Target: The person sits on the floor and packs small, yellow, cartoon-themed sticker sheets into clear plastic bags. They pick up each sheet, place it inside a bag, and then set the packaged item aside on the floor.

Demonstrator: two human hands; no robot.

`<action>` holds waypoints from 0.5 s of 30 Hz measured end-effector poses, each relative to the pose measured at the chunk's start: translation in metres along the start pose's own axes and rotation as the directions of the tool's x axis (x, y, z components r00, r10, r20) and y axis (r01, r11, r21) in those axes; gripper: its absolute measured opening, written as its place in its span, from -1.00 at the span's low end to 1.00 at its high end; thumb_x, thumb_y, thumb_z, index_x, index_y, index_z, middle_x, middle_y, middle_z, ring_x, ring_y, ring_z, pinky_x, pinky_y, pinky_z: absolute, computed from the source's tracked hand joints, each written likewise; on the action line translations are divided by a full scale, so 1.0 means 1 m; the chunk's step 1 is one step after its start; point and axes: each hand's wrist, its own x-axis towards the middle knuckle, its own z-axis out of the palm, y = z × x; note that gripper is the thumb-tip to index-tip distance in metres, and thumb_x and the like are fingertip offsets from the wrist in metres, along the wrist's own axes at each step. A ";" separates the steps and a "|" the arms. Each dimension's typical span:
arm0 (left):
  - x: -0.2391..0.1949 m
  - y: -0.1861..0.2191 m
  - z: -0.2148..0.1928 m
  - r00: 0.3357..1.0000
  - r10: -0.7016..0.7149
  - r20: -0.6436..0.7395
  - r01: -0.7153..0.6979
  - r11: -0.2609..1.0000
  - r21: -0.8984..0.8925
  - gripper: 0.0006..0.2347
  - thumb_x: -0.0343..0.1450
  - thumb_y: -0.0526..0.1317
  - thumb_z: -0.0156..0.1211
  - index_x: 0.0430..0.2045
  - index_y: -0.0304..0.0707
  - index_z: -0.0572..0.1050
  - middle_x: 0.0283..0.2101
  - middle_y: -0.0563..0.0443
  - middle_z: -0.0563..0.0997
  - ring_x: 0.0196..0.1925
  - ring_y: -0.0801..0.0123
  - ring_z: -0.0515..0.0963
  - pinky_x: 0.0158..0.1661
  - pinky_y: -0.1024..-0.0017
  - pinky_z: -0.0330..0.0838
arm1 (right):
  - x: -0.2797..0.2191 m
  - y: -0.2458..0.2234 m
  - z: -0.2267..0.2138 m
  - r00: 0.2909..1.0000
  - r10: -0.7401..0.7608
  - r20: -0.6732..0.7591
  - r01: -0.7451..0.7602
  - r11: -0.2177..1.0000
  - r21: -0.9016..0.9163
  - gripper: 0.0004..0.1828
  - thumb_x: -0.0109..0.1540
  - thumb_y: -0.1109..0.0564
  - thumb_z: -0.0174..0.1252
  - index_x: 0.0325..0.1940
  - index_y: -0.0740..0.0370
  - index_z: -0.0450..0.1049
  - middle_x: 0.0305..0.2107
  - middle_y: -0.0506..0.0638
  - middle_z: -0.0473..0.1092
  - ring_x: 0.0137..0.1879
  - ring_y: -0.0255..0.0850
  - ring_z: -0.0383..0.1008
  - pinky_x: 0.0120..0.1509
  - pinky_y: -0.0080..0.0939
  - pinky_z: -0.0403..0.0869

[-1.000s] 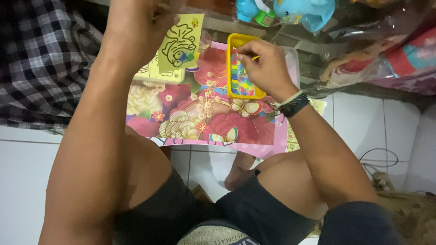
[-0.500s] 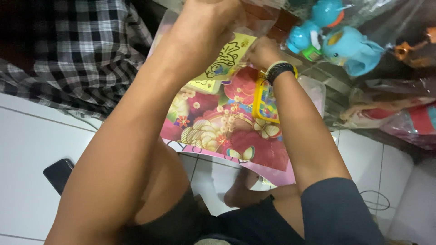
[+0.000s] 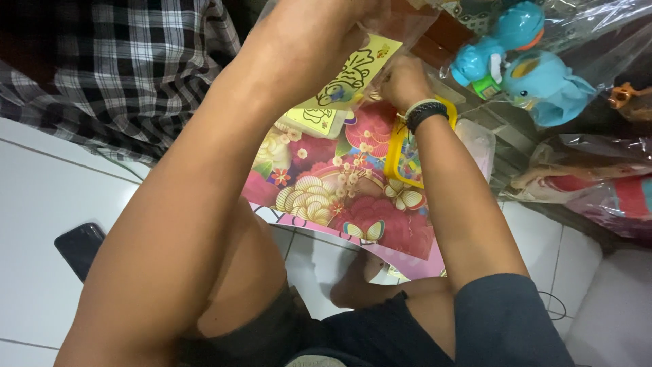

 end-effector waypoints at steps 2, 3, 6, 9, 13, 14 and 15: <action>0.001 0.001 0.001 1.000 -0.010 0.004 0.010 1.000 -0.014 -0.72 0.34 -0.37 0.09 -0.10 -0.15 0.57 -0.29 -0.18 0.59 -0.41 -0.11 0.54 -0.57 0.00 0.31 | -0.011 -0.001 -0.006 0.999 -0.020 -0.028 0.020 1.000 -0.019 -0.91 0.19 0.24 0.34 -0.22 0.21 0.63 -0.11 0.12 0.58 -0.07 0.05 0.61 -0.04 0.03 0.59; 0.001 0.002 0.001 1.000 -0.022 0.010 0.022 0.999 -0.027 -0.71 0.34 -0.34 0.11 -0.08 -0.10 0.58 -0.23 -0.17 0.63 -0.34 -0.13 0.57 -0.51 -0.02 0.36 | -0.017 -0.002 -0.009 0.998 -0.042 -0.054 0.040 0.999 -0.037 -0.93 0.21 0.18 0.38 -0.32 0.22 0.65 -0.18 0.10 0.61 -0.15 0.01 0.63 -0.08 0.05 0.59; 0.001 -0.004 0.008 0.995 0.081 -0.051 -0.082 0.996 -0.019 -0.77 0.31 -0.40 0.15 -0.19 -0.15 0.56 -0.32 -0.13 0.55 -0.41 0.01 0.51 -0.54 0.07 0.28 | -0.003 0.029 0.001 0.996 -0.040 -0.078 0.034 0.995 -0.089 -0.50 0.24 0.28 0.22 -0.63 0.08 0.08 -0.62 -0.10 0.06 -0.42 -0.18 0.02 -0.35 0.07 0.15; 0.003 -0.006 0.015 0.999 0.035 -0.030 -0.035 0.999 -0.008 -0.87 0.39 -0.38 0.20 -0.23 -0.30 0.50 -0.31 -0.15 0.58 -0.36 0.00 0.56 -0.51 0.09 0.30 | -0.016 0.045 -0.005 0.908 -0.363 -0.210 0.351 0.932 -0.095 -0.74 0.19 0.37 0.10 -0.57 0.25 0.56 -0.48 0.06 0.58 -0.39 -0.14 0.55 -0.31 -0.03 0.49; 0.006 -0.001 0.020 0.999 -0.033 0.035 0.033 0.999 -0.009 -0.84 0.43 -0.33 0.17 -0.12 -0.22 0.53 -0.28 -0.20 0.61 -0.34 -0.09 0.57 -0.53 0.02 0.32 | -0.048 0.055 -0.030 0.895 -0.362 -0.260 0.361 0.931 -0.052 -0.79 0.16 0.33 0.17 -0.51 0.10 0.57 -0.40 -0.08 0.60 -0.30 -0.23 0.57 -0.26 -0.13 0.48; 0.007 -0.003 0.024 1.000 -0.003 0.017 0.003 1.000 0.001 -0.86 0.44 -0.33 0.18 -0.15 -0.29 0.52 -0.26 -0.23 0.61 -0.30 -0.12 0.58 -0.49 0.00 0.33 | -0.053 0.058 -0.034 0.874 -0.386 -0.295 0.391 0.919 -0.043 -0.79 0.20 0.30 0.21 -0.52 0.12 0.52 -0.45 -0.09 0.58 -0.33 -0.27 0.54 -0.31 -0.17 0.43; 0.009 -0.005 0.029 1.000 0.027 0.000 -0.027 1.000 0.010 -0.88 0.45 -0.33 0.19 -0.18 -0.35 0.51 -0.25 -0.25 0.62 -0.27 -0.15 0.58 -0.45 -0.01 0.34 | -0.059 0.062 -0.038 0.852 -0.408 -0.329 0.421 0.907 -0.035 -0.76 0.24 0.26 0.25 -0.53 0.14 0.47 -0.49 -0.10 0.56 -0.36 -0.31 0.51 -0.36 -0.21 0.39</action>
